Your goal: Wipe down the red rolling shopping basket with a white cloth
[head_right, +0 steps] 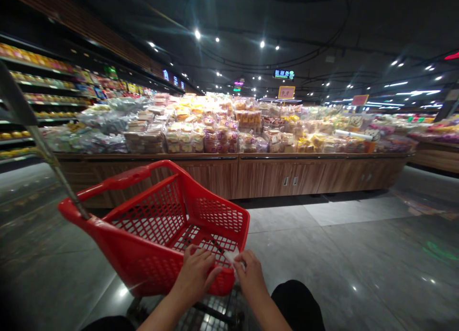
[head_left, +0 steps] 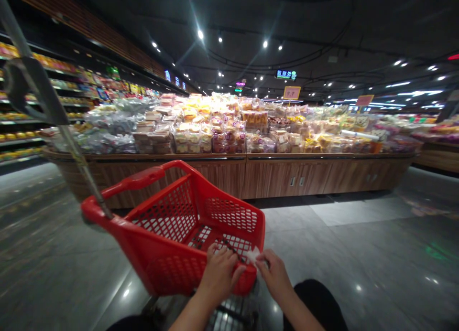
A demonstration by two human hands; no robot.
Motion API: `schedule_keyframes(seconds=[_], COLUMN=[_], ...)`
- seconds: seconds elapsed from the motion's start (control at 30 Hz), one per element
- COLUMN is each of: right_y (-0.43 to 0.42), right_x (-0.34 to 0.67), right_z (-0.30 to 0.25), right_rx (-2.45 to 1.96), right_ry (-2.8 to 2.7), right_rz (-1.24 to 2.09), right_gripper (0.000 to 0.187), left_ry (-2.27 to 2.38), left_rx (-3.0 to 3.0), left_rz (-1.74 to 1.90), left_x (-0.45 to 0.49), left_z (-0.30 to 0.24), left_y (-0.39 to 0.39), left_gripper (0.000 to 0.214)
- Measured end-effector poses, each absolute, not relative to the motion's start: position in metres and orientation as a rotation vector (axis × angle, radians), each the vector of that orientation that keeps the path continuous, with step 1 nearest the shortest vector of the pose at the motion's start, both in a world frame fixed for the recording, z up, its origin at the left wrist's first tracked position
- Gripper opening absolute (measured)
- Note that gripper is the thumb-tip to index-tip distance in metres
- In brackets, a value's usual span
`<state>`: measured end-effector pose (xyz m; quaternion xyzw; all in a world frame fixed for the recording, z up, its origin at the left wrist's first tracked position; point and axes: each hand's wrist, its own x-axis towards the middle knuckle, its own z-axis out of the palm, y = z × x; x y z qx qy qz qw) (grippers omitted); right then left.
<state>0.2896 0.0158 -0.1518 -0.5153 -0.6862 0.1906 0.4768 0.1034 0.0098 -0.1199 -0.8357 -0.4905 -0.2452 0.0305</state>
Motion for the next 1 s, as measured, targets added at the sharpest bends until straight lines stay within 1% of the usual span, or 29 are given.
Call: schedule_keyframes(seconds=[0.13,0.3,0.4,0.53,0.6,0.7,0.87,1.0], right_y=[0.044,0.063,0.048,0.008,-0.006,-0.004,0.021,-0.004], right_x=[0.298,0.315,0.314,0.288,0.277,0.275,0.284,0.271], right_z=[-0.148,-0.149,-0.148,-0.148,-0.149,-0.15,-0.154,-0.164], right_rx=[-1.298,-1.384,-1.306,-1.147,-1.086,-1.09,-1.18,-1.132], right_ry=[-1.592,-1.372,-1.337,-1.61,-1.726,-1.724,-1.57,-1.634], right_rz=[0.384,0.394,0.405,0.481,0.528,0.512,0.354,0.416], right_gripper=[0.013,0.017,0.018,0.01,0.012,0.014,0.015,0.014], left_ry=[-1.533,-1.548,-1.538,-1.481,-1.463,-1.477,-1.491,-1.49], left_rx=[-2.576,-2.581,-2.602,-2.633,-2.647,-2.66,-2.683,-2.717], left_rz=[-0.743,-0.739,-0.755,-0.778,-0.769,-0.737,-0.703,-0.662], left_x=[0.102,0.098,0.093,0.084,0.079,0.075,0.071,0.066], left_z=[-0.118,-0.116,-0.115,-0.114,-0.113,-0.111,-0.109,-0.109], left_y=[0.007,0.002,-0.003,-0.011,-0.014,-0.017,-0.019,-0.023], left_gripper=[0.018,0.018,0.019,0.02,0.02,0.021,0.023,0.025])
